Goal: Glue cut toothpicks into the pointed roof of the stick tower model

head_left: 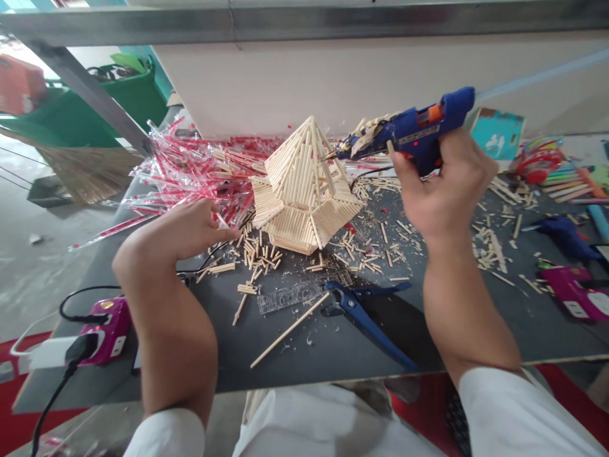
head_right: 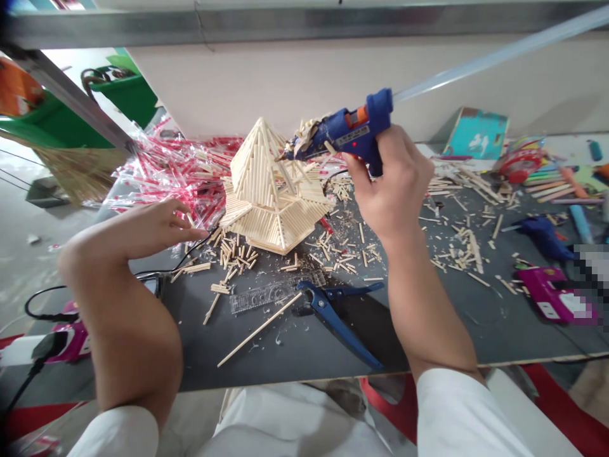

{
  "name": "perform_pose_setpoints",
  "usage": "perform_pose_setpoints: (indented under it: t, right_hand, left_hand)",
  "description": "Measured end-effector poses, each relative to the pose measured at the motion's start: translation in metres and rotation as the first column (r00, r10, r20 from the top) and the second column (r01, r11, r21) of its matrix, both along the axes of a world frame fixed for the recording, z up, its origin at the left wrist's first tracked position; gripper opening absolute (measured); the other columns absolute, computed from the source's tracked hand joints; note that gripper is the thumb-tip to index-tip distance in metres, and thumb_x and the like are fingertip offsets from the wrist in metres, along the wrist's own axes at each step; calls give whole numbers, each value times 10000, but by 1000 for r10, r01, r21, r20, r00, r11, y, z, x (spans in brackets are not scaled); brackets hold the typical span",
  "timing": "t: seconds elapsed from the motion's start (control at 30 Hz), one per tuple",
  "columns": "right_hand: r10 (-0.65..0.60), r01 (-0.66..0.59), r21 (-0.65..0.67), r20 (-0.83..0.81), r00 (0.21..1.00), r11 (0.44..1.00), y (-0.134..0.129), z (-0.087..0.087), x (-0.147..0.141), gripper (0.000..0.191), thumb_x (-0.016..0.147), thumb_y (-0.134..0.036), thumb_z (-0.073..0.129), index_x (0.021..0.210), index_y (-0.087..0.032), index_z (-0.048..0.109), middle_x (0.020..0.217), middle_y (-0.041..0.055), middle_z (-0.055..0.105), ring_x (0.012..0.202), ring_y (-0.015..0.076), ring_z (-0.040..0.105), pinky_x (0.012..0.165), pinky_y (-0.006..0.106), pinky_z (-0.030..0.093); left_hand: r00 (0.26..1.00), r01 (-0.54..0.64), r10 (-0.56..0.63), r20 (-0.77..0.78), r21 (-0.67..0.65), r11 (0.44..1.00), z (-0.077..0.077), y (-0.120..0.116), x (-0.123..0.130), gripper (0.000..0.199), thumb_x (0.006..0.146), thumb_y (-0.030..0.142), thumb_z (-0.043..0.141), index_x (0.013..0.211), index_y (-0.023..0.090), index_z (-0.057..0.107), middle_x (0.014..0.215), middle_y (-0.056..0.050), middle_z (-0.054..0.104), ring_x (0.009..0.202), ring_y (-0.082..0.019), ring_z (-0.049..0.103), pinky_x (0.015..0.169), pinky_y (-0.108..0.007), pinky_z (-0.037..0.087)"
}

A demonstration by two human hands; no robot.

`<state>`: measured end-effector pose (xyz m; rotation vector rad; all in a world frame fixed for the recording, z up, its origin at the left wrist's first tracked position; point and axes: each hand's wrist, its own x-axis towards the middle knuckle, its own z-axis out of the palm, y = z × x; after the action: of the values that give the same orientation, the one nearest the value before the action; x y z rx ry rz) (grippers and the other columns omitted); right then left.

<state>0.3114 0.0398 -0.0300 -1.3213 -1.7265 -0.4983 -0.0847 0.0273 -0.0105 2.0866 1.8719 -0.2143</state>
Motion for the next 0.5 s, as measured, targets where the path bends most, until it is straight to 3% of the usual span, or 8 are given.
perform_pose_setpoints:
  t: [0.13,0.37,0.5]
  right_hand:
    - [-5,5,-19,7,1000,1000,-1,2,-1,356,981,-536,517,1242,-307,598,1035,93,677,960,319,686,827,487,540]
    - [18,-19,-46,-20,1000,999,-1,3,-2,342,984,-498,542,1243,-283,601,1072,117,680,1024,333,677,858,481,528]
    - [26,-26,-5,-10,1000,1000,1,2,-1,373,954,-528,568,1218,-269,616,1030,105,684,944,316,684,808,466,521]
  left_hand:
    - [997,-19,18,-78,-11,1000,4,-1,4,505,867,686,562,919,185,515,741,-40,597,649,-165,463,594,-320,336]
    - [993,-41,42,-110,10,999,3,1,7,565,880,663,575,1055,126,570,932,-123,656,777,-220,574,667,-341,395]
    - [990,-79,80,-116,9,997,-1,5,6,605,877,673,585,1102,111,580,924,-130,663,777,-230,586,667,-343,399]
